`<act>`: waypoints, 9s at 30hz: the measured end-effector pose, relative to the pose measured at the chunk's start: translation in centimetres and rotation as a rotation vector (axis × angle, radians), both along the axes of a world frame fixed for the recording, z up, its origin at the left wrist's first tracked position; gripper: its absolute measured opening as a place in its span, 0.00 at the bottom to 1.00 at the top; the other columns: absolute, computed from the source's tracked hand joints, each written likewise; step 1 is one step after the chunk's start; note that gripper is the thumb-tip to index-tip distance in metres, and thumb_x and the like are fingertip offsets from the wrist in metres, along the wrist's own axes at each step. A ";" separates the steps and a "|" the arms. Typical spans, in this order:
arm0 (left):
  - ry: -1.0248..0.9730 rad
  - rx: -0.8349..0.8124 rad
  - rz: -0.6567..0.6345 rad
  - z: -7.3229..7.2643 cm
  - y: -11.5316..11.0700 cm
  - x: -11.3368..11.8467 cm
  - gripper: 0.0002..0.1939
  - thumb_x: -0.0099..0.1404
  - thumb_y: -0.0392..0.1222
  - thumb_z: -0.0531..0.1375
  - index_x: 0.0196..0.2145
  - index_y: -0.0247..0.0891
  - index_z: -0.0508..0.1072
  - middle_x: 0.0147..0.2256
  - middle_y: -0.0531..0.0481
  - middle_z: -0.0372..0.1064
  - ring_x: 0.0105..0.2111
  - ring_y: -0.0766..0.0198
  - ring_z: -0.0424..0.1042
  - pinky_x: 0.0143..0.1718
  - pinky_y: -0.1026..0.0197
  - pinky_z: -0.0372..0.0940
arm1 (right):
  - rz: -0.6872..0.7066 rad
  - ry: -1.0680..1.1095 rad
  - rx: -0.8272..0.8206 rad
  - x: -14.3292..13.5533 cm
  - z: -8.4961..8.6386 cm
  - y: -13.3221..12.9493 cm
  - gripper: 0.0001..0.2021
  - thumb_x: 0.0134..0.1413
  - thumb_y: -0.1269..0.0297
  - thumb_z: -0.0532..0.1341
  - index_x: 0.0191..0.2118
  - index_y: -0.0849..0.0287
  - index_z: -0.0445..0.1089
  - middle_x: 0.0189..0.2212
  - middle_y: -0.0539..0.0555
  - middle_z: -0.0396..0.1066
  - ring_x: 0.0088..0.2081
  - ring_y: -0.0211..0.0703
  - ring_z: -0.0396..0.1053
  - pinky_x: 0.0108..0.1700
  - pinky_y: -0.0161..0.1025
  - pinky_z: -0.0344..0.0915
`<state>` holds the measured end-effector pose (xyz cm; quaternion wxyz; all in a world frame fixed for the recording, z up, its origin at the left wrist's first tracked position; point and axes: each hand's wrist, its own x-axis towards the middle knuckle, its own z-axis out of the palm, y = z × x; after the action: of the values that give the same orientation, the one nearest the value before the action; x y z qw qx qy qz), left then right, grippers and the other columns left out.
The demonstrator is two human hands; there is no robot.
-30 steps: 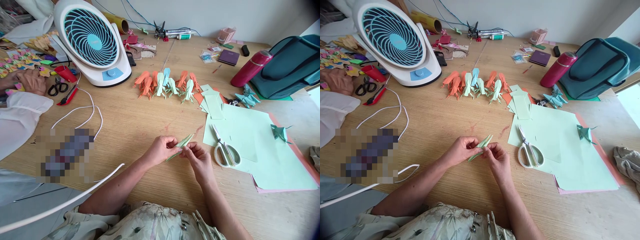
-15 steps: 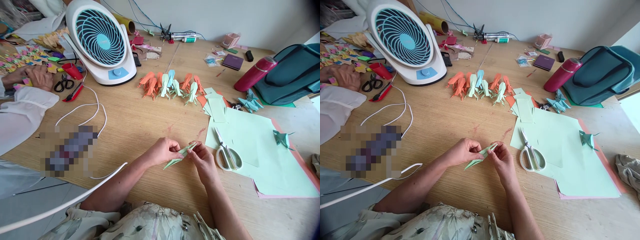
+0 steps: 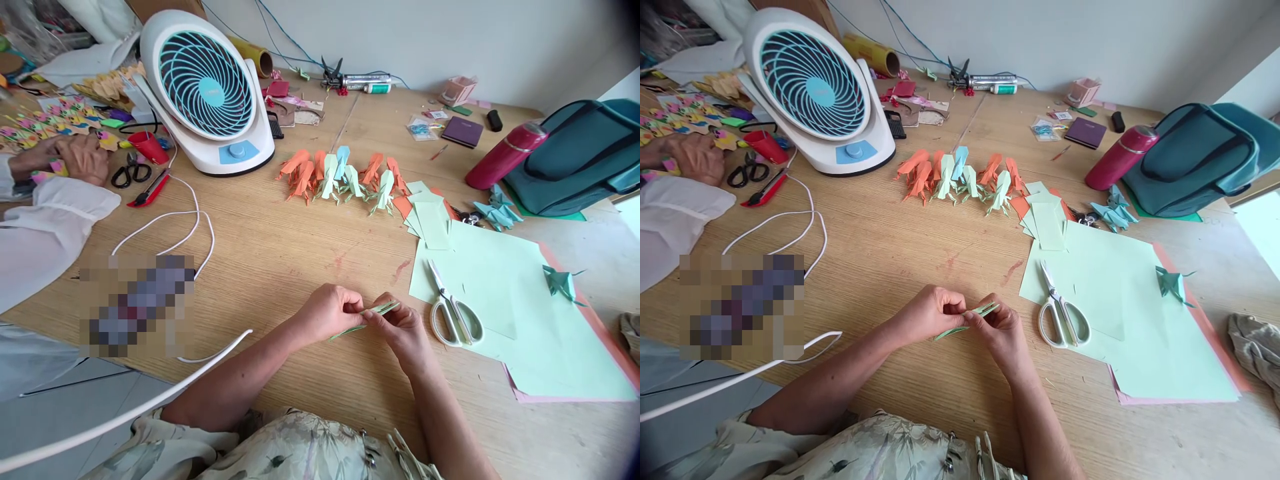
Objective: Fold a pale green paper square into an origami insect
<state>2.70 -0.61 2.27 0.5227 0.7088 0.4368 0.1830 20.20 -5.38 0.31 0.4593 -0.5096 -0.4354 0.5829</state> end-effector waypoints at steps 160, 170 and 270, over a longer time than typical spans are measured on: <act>0.371 0.941 -0.441 -2.2 -4.0 -2.8 0.19 0.73 0.30 0.49 0.58 0.27 0.66 0.57 0.38 0.68 0.53 0.57 0.68 0.54 0.55 0.67 | 0.409 -1.045 0.190 2.6 1.6 2.4 0.04 0.51 0.68 0.68 0.29 0.56 0.73 0.30 0.49 0.69 0.34 0.41 0.68 0.36 0.38 0.60; 0.379 1.077 -0.480 -1.7 -3.2 -2.8 0.16 0.73 0.32 0.51 0.53 0.28 0.71 0.53 0.37 0.71 0.52 0.55 0.69 0.52 0.54 0.66 | 0.536 -1.261 0.052 1.4 3.2 3.2 0.05 0.55 0.63 0.65 0.30 0.56 0.73 0.33 0.50 0.70 0.36 0.43 0.70 0.34 0.38 0.57; 0.401 1.040 -0.293 -3.0 -4.9 -2.3 0.18 0.75 0.36 0.49 0.58 0.30 0.69 0.52 0.42 0.73 0.54 0.57 0.69 0.59 0.52 0.63 | 0.558 -1.311 0.894 2.9 0.7 -3.1 0.13 0.64 0.78 0.53 0.47 0.65 0.73 0.35 0.59 0.69 0.33 0.46 0.63 0.35 0.43 0.67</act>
<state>0.43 -5.55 -0.73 0.0322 0.9466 0.2772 0.1616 23.10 -8.44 0.97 0.1113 -0.3886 -0.9140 0.0337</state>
